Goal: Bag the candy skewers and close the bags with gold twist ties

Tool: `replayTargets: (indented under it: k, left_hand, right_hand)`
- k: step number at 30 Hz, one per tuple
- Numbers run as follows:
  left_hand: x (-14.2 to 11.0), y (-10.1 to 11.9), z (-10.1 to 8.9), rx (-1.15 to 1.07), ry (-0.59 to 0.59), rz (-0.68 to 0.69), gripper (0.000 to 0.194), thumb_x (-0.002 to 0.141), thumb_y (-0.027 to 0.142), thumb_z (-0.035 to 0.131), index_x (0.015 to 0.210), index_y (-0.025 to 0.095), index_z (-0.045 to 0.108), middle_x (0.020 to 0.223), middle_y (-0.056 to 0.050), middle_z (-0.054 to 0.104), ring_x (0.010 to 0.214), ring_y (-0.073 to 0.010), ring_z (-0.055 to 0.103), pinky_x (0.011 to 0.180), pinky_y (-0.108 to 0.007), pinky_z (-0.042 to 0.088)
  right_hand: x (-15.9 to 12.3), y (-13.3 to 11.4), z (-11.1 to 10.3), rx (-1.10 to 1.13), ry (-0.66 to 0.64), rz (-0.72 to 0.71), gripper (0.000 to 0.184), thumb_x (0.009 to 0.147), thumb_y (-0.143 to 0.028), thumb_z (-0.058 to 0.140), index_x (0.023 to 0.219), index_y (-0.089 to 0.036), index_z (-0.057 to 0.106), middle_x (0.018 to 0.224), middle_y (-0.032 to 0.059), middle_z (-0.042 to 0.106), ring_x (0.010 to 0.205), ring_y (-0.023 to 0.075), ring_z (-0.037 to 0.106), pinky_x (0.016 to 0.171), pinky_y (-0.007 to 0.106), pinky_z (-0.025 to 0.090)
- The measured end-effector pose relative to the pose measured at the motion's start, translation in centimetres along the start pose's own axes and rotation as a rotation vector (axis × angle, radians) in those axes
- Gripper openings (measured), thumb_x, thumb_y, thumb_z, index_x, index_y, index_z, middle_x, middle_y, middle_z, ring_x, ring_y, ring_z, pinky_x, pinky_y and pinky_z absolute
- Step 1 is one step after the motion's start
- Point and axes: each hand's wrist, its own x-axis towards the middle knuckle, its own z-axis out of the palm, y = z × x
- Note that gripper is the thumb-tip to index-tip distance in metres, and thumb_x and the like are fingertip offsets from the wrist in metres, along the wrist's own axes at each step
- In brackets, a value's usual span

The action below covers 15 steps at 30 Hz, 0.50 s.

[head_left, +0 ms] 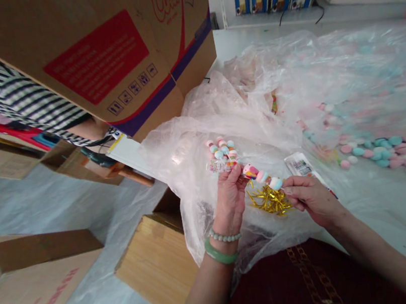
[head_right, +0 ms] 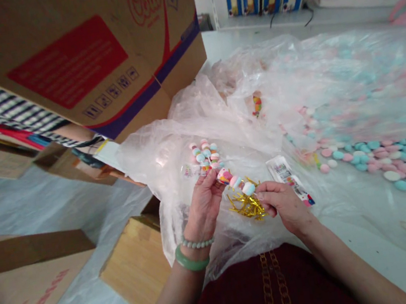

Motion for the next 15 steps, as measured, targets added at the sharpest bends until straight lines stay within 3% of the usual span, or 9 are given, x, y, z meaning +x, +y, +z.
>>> replayTargets:
  k: [10, 15]
  left_hand:
    - [0.5, 0.1, -0.3, 0.061, -0.054, -0.094, 0.026, 0.065, 0.024, 0.083, 0.083, 0.014, 0.067, 0.077, 0.001, 0.068, 0.066, -0.0105, 0.062, 0.066, -0.024, 0.052]
    - [0.1, -0.6, 0.5, 0.067, -0.068, -0.095, 0.022, 0.067, 0.028, 0.082, 0.077, 0.015, 0.067, 0.073, -0.001, 0.068, 0.065, -0.0120, 0.063, 0.071, -0.027, 0.053]
  right_hand:
    - [0.4, 0.3, 0.3, -0.149, 0.102, -0.086, 0.015, 0.067, -0.032, 0.067, 0.065, -0.018, 0.063, 0.052, -0.0051, 0.047, 0.052, 0.0097, 0.038, 0.051, 0.024, 0.027]
    - [0.3, 0.5, 0.6, -0.459, 0.142, -0.232, 0.013, 0.076, -0.030, 0.059, 0.068, -0.019, 0.062, 0.061, -0.0027, 0.053, 0.060, 0.0134, 0.046, 0.058, 0.026, 0.032]
